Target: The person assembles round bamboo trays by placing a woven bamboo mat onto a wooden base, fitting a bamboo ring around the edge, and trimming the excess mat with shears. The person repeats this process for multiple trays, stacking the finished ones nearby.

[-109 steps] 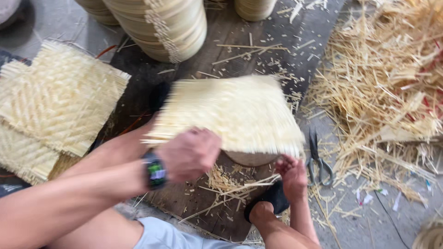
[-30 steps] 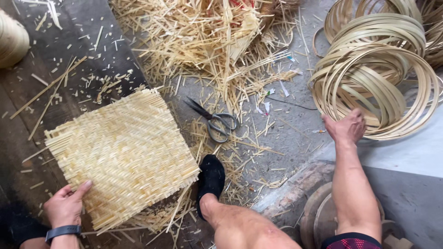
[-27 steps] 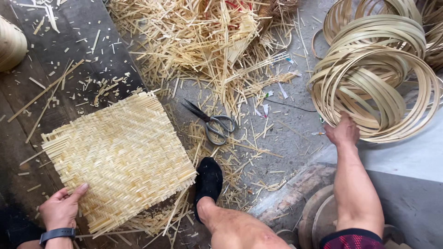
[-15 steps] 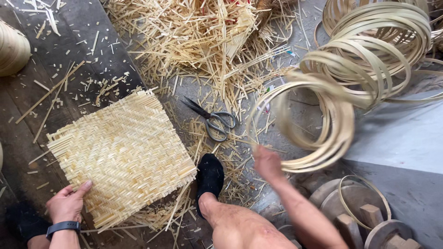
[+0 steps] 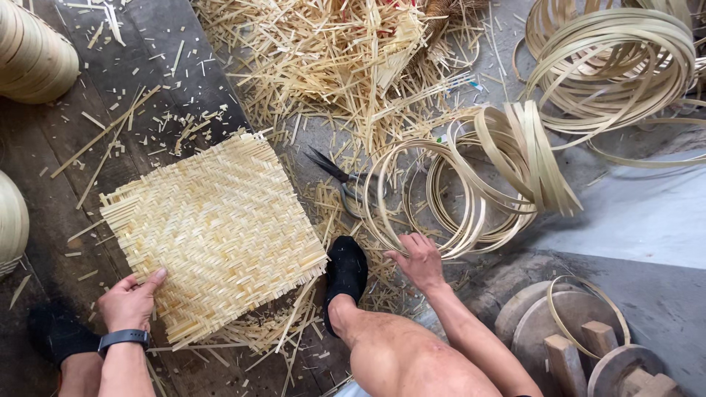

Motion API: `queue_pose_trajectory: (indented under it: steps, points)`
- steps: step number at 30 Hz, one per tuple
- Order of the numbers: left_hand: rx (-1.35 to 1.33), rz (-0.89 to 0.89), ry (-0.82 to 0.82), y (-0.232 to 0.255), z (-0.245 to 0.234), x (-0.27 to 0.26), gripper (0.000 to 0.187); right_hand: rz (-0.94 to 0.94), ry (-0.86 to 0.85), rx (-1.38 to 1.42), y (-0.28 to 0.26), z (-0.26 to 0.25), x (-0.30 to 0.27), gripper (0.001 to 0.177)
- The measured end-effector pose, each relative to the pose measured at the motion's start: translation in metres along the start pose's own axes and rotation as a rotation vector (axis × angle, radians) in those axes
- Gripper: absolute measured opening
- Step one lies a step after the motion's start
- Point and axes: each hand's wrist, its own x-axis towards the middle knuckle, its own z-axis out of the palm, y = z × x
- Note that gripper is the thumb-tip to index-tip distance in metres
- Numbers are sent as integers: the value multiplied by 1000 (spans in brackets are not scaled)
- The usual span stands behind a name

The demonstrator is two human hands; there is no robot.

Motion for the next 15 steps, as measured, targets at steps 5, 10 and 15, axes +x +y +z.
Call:
queue_pose_trajectory:
  steps: [5,10,15]
  points:
    - [-30,14,-10,-2,1,3,57,-35,419,-34,38,-49,14,52]
    - [-1,24,-22,-7,0,7,49,438,441,-463,168,-154,59,149]
    - [-52,37,-12,-1,2,1,47,471,112,-292,213,-158,64,93]
